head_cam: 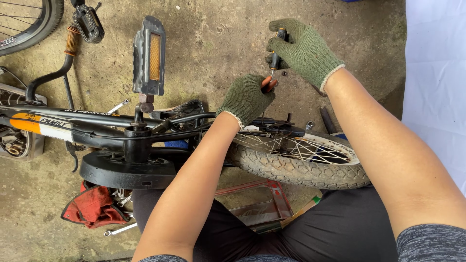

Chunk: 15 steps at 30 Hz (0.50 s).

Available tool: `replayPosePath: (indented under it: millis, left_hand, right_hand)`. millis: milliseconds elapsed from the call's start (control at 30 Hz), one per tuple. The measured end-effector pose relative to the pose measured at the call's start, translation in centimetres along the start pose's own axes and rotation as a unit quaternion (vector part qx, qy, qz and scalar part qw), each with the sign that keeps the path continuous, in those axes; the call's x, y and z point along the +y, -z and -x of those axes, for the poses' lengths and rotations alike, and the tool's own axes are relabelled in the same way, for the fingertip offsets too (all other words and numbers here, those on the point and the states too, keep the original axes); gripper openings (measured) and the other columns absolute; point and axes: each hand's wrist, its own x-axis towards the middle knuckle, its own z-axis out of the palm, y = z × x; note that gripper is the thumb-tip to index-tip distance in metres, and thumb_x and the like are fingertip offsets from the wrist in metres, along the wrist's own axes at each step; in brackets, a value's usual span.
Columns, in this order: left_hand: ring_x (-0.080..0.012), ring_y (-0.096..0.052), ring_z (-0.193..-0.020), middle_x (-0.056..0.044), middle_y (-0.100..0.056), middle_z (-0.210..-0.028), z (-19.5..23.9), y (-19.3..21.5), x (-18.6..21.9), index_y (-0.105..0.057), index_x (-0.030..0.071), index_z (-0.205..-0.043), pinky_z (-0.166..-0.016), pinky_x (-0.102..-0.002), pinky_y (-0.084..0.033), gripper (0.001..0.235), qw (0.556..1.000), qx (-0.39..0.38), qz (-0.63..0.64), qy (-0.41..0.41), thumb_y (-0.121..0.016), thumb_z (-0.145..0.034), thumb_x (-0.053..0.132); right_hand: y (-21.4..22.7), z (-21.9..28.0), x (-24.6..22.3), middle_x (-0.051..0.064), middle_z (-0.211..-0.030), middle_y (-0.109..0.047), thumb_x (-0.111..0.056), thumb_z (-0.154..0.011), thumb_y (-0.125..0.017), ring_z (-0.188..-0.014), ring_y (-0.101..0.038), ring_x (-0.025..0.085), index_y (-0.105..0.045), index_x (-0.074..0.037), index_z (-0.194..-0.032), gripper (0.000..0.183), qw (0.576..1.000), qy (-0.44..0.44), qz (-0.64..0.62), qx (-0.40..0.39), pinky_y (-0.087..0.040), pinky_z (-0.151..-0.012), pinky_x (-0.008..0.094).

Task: The person uses a screwdriver to tighten a screw on the rear wheel hub of a bicycle. The bicycle is positioned upside down on the ground, and the person is sitting on the floor while performing the repair.

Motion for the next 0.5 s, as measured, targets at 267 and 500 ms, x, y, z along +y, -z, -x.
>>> replayPosePath:
  millis: [267,500]
  left_hand:
    - [-0.0236,-0.072,-0.067,-0.006,-0.079,-0.084,-0.1,0.4,0.2,-0.079,0.011,-0.09,-0.064,-0.035,-0.055,0.023,1.0,-0.017,-0.014,-0.006,-0.069,-0.088,0.032]
    - [-0.0185,-0.072,-0.073,-0.002,-0.08,-0.091,-0.1,0.1,0.2,-0.079,0.014,-0.099,-0.07,-0.031,-0.056,0.023,0.998,-0.057,-0.009,0.001,-0.068,-0.089,0.031]
  right_hand:
    - [1.4,1.0,-2.4,0.021,-0.124,-0.068,-0.018,-0.097,-0.052,-0.101,-0.074,0.021,-0.046,0.0,-0.146,0.053,0.988,-0.048,-0.129,-0.069,-0.063,-0.09,0.029]
    - [0.6,0.0,0.4,0.026,-0.114,-0.071,-0.023,-0.1,-0.065,-0.087,-0.075,0.026,-0.063,-0.005,-0.134,0.039,0.995,-0.013,0.094,-0.007,-0.063,-0.069,0.032]
